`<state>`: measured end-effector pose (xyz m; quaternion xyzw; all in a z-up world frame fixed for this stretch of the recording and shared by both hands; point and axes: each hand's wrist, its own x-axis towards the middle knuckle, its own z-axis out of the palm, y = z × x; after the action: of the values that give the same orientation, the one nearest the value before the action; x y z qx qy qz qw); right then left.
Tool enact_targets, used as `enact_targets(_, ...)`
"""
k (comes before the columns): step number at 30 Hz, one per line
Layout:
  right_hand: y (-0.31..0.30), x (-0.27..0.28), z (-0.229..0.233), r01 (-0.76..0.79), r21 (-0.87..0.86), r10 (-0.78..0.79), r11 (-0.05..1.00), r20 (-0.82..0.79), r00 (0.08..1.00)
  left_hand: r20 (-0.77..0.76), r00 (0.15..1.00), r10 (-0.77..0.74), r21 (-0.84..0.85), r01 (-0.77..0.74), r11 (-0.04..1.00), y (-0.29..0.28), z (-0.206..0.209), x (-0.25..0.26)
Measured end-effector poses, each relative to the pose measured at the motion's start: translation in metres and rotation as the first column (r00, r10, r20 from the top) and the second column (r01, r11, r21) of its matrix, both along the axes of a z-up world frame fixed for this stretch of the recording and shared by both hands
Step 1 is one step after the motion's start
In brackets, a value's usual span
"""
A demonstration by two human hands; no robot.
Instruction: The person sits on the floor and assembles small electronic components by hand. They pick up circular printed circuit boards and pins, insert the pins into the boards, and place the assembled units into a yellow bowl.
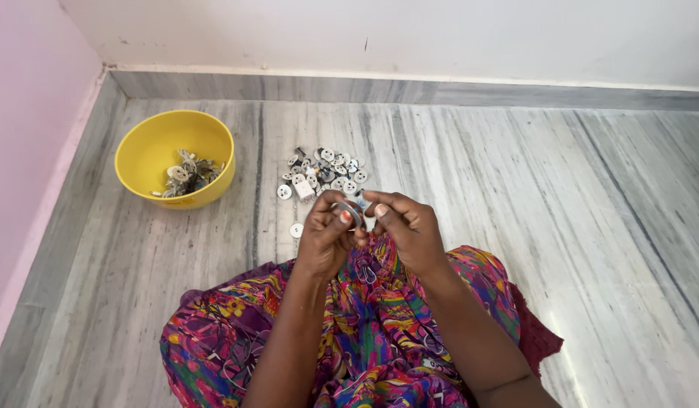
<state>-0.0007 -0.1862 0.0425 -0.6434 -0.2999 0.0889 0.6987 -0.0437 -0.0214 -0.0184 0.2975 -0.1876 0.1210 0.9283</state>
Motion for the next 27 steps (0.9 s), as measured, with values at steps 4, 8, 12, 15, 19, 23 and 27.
enact_targets(4, -0.006, -0.005, -0.012, -0.003, 0.069, 0.004, 0.998, -0.008, 1.000, 0.038, 0.932, 0.360, 0.335, -0.351, 0.874, 0.002, 0.004, -0.008)
enact_targets(8, -0.009, -0.009, -0.022, -0.024, 0.117, 0.038, 0.993, -0.120, 0.992, 0.212, 0.802, 0.558, 0.555, -0.569, 0.607, -0.009, 0.014, -0.021)
enact_targets(12, -0.011, -0.002, -0.035, -0.004, 0.153, 0.050, 0.988, -0.298, 0.953, 0.234, 0.760, 0.606, 0.696, -0.566, 0.442, -0.019, 0.013, -0.034)
enact_targets(15, -0.009, 0.006, -0.048, 0.004, 0.149, 0.043, 0.989, -0.315, 0.948, 0.131, 0.798, 0.589, 0.718, -0.486, 0.499, -0.023, 0.004, -0.037)
enact_targets(19, -0.011, 0.007, -0.062, 0.003, 0.127, 0.032, 0.992, -0.274, 0.961, 0.014, 0.889, 0.458, 0.455, -0.414, 0.788, -0.019, -0.014, -0.037)
enact_targets(23, -0.013, 0.002, -0.066, 0.026, 0.118, -0.006, 0.993, -0.171, 0.985, -0.208, 0.882, 0.423, 0.510, -0.271, 0.816, -0.019, -0.032, -0.034)
enact_targets(27, -0.012, -0.007, -0.060, 0.042, 0.084, -0.038, 0.996, -0.051, 0.998, -0.258, 0.887, 0.383, 0.504, -0.214, 0.836, -0.023, -0.045, -0.030)
